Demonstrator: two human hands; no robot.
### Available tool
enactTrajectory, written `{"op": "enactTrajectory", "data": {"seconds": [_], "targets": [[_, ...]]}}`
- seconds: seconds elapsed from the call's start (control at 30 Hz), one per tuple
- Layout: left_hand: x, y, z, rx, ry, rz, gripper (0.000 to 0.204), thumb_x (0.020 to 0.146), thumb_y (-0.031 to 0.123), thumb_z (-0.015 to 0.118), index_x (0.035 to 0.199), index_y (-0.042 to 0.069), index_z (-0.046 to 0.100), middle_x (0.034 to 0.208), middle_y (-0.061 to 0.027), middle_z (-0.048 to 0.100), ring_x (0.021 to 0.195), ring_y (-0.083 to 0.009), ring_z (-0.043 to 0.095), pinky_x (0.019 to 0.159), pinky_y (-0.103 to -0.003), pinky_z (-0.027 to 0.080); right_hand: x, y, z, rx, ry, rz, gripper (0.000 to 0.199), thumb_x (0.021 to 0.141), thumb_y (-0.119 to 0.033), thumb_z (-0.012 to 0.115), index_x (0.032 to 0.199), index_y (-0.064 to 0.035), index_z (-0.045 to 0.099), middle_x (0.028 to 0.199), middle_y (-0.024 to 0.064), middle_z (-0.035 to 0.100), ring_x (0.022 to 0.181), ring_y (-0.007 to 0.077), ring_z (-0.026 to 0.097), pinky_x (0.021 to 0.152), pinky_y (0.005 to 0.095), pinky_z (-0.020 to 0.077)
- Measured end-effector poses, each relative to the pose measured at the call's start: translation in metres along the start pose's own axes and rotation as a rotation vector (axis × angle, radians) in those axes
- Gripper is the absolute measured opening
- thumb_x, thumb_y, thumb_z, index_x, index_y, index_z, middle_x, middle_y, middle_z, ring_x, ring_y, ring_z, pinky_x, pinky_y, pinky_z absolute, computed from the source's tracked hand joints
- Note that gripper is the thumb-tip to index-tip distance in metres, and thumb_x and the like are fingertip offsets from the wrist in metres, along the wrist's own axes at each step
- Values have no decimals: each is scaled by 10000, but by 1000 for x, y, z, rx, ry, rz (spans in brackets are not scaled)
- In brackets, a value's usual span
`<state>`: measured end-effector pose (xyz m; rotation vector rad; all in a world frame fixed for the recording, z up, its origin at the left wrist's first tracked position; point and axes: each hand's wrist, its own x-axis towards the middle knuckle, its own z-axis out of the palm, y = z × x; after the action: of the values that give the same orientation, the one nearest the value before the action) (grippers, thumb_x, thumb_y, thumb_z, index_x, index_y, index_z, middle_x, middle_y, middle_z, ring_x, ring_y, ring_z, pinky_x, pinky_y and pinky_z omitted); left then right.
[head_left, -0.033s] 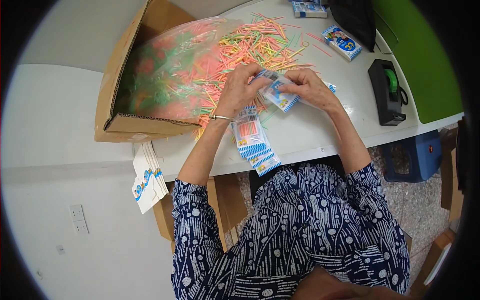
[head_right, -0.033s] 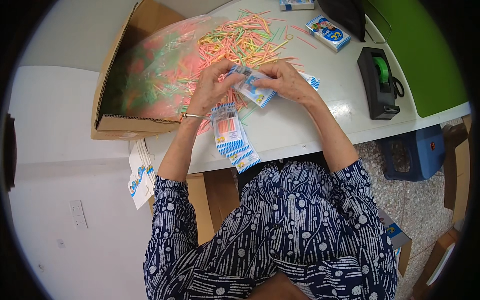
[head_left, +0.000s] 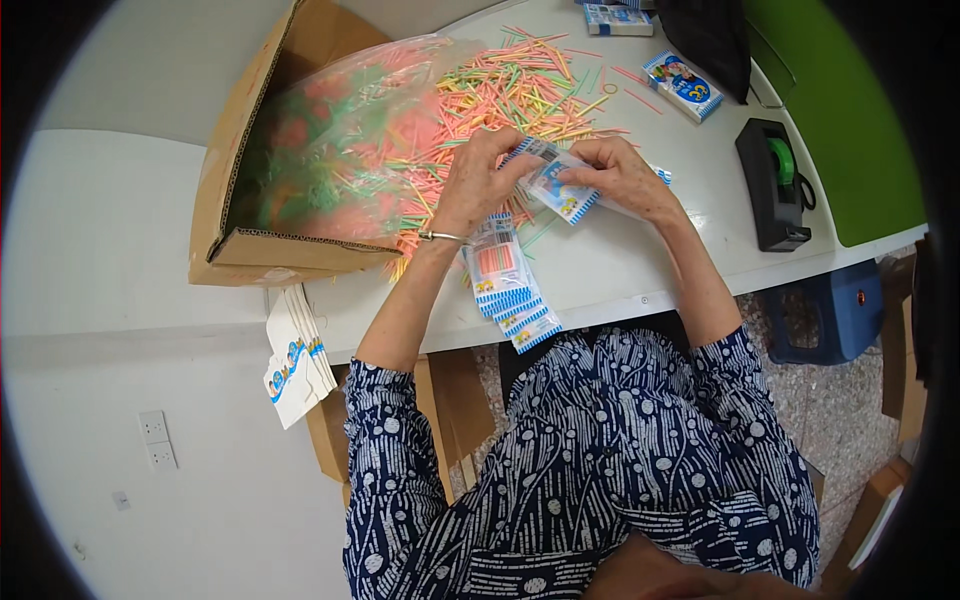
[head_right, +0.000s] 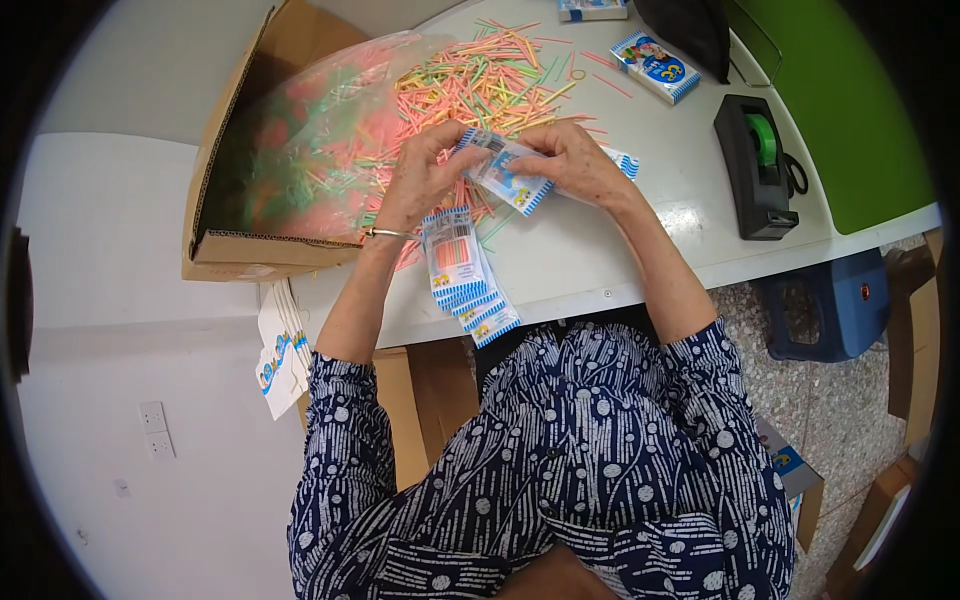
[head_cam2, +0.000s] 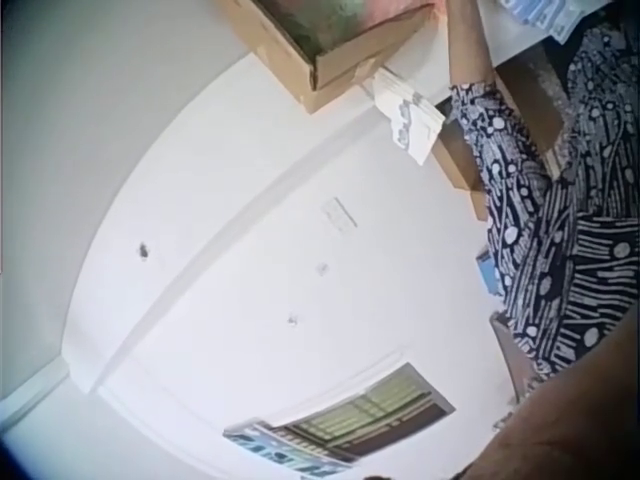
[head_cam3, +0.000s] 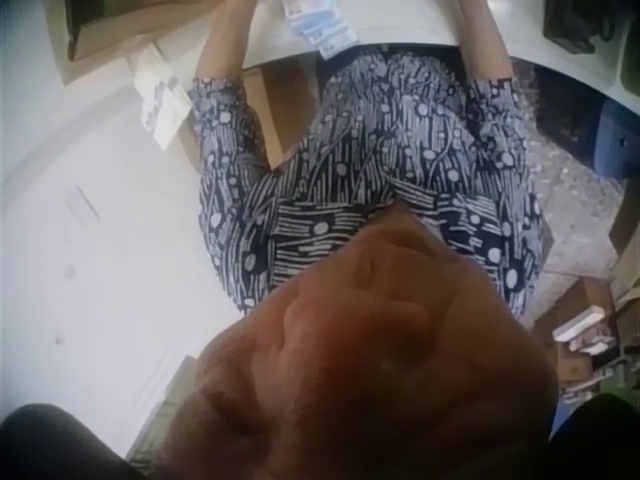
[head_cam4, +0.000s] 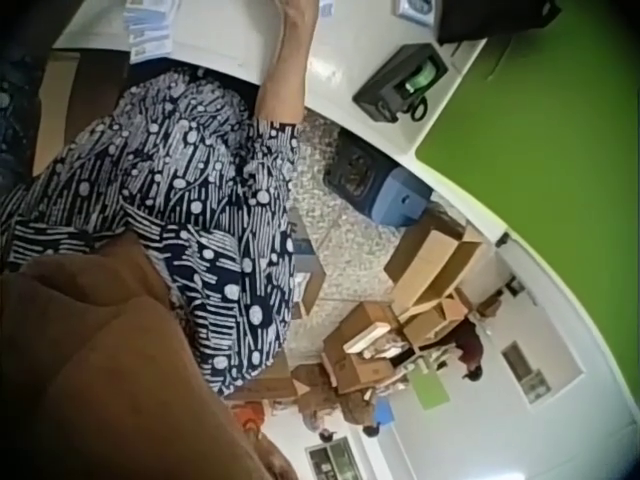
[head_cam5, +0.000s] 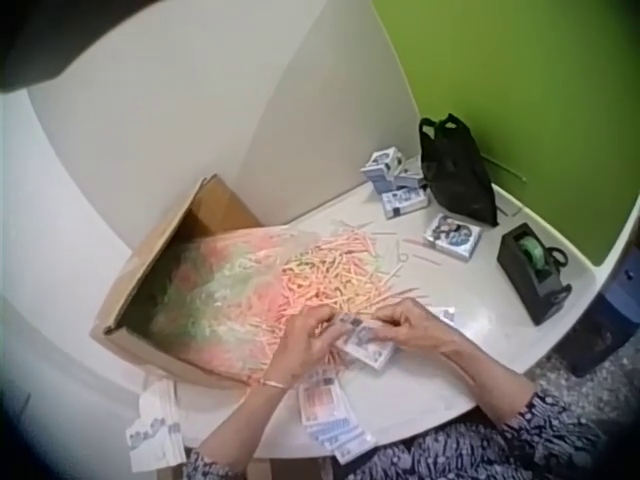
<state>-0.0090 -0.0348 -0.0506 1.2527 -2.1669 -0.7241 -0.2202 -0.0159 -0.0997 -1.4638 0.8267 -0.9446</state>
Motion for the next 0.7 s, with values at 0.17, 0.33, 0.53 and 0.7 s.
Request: {"op": "enactTrajectory", "data": {"seconds": [0.17, 0.33, 0.53, 0.7], "targets": [[0, 6, 4, 85, 19, 49, 171, 800, 166, 673, 869, 9, 685, 726, -55, 583, 728, -157, 508, 686, -303, 418, -1, 2, -6, -72, 48, 31, 226, 800, -215, 694, 797, 10, 688, 618, -10, 568, 565, 47, 464, 518, 241, 352], [5, 13, 0, 92, 19, 122, 171, 785, 183, 676, 861, 33, 705, 701, -70, 587, 719, -200, 504, 685, -337, 417, -2, -4, -9, -110, 33, 29, 250, 817, -236, 689, 768, 9, 688, 591, -23, 538, 558, 44, 443, 511, 241, 338], [19, 5, 0, -2, -12, 61, 248, 780, 263, 687, 886, 40, 698, 742, -92, 625, 782, -239, 546, 750, -358, 435, -8, -1, -20, -108, 115, 52, 242, 871, -233, 641, 752, -23, 661, 632, -57, 513, 580, 23, 417, 519, 220, 319], [39, -4, -10, 333, -37, 264, 442, 823, 308, 665, 1185, 68, 581, 1128, -127, 584, 1151, -274, 482, 978, -401, 366, -18, 4, -50, 154, 419, -52, 233, 908, -259, 617, 848, -44, 682, 698, -54, 599, 623, 13, 481, 575, 194, 371]]}}
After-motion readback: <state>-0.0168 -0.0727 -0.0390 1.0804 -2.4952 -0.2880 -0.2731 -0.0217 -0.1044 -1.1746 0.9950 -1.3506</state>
